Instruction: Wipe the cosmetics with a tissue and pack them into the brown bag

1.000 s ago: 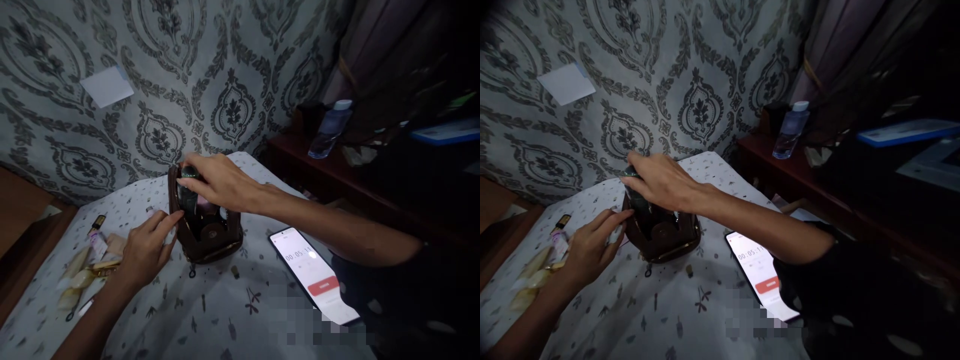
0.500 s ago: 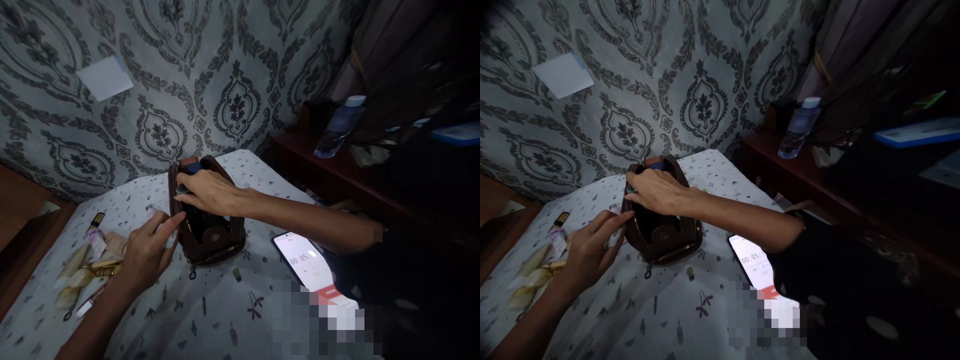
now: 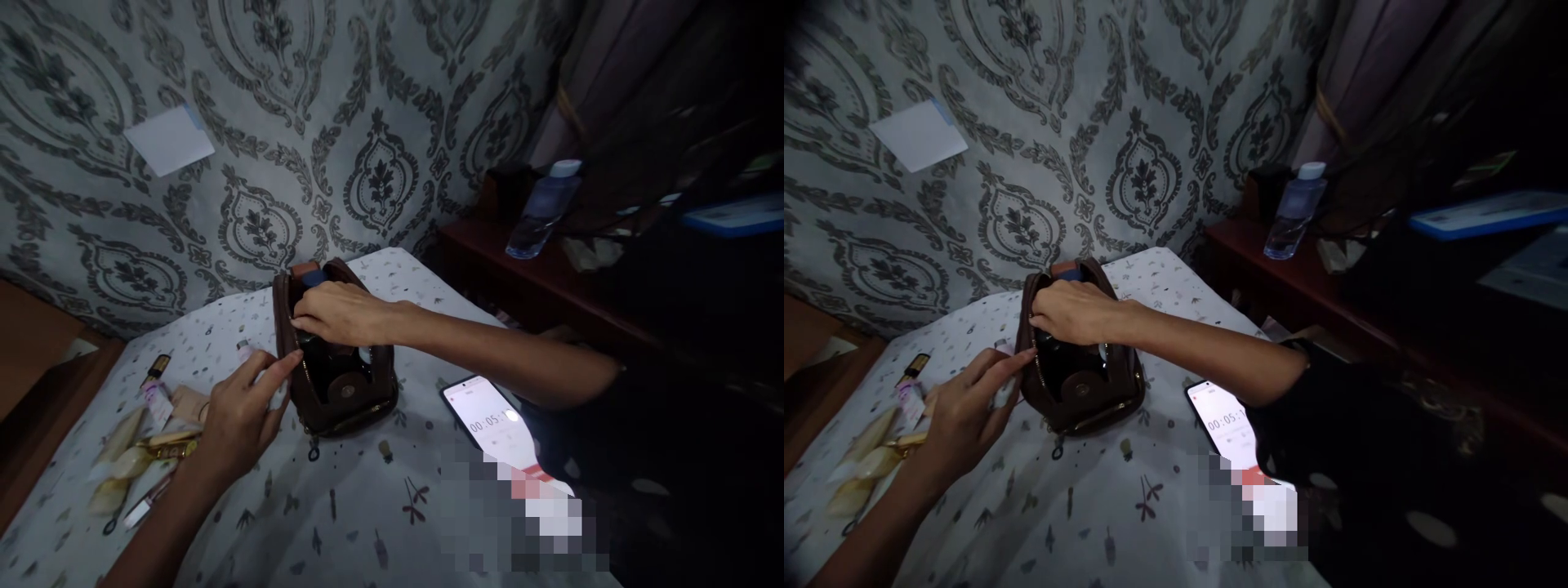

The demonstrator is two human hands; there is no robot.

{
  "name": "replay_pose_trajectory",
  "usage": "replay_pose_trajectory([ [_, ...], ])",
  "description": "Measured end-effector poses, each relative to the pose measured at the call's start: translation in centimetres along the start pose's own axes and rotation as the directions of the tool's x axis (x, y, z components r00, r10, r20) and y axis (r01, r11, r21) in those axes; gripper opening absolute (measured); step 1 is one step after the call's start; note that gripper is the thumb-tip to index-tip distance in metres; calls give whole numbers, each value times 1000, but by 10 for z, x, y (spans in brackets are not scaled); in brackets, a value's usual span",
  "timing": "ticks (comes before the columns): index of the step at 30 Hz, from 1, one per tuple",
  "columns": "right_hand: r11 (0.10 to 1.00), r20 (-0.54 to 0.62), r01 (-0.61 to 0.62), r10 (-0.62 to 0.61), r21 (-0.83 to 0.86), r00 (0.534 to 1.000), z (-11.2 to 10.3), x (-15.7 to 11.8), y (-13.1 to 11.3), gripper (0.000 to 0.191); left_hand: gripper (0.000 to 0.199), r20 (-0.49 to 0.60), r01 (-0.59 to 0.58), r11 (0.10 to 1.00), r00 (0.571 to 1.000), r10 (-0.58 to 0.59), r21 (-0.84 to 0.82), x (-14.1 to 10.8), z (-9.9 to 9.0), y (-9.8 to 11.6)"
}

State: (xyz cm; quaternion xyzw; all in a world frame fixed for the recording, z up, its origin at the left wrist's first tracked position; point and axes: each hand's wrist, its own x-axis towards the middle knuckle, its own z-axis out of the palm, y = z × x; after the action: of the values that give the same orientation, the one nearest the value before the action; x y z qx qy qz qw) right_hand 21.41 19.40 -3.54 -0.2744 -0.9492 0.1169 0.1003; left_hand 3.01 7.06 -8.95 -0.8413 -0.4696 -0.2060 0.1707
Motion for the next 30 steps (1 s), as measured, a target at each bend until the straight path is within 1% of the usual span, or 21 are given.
replay_pose_trajectory([
  [2, 999, -44, 22, -21, 29, 999, -1, -2, 3, 27, 41, 5, 10, 1000, 1000, -10, 1, -1, 0, 0],
  [5, 991, -93, 111, -104, 77, 990, 1, -6, 9, 27, 42, 10, 23, 1000, 1000, -22, -12, -2, 0, 1],
  [7, 984, -93, 155, -147, 88, 985, 3, -8, 13, 32, 42, 7, 26, 999, 1000, -26, -22, -3, 0, 1],
  [9, 982, -80, 168, -161, 90, 984, 7, -8, 15, 35, 42, 6, 31, 999, 999, -31, -33, -3, 0, 2],
  [14, 990, -79, 125, -119, 72, 990, 12, 0, 13, 24, 39, -6, 40, 997, 999, -40, -65, -2, 0, 4],
  [20, 999, -43, -1, -1, -40, 999, 14, 7, 6, 21, 39, -4, 55, 995, 998, -55, -88, -3, 1, 3],
  [23, 996, -58, -48, 43, -81, 997, 16, 7, 4, 23, 39, -15, 59, 994, 998, -61, -97, -3, 1, 4],
  [26, 995, -43, -54, 50, -80, 998, 13, 7, 3, 24, 40, -16, 69, 994, 997, -71, -89, -3, 1, 5],
  [28, 998, -13, -36, 36, -57, 999, 7, 7, 5, 26, 42, -4, 80, 994, 997, -80, -81, -4, 1, 5],
  [30, 1000, -27, -8, 7, -21, 1000, -1, 9, 9, 27, 43, 4, 81, 994, 997, -81, -79, -5, 1, 5],
])
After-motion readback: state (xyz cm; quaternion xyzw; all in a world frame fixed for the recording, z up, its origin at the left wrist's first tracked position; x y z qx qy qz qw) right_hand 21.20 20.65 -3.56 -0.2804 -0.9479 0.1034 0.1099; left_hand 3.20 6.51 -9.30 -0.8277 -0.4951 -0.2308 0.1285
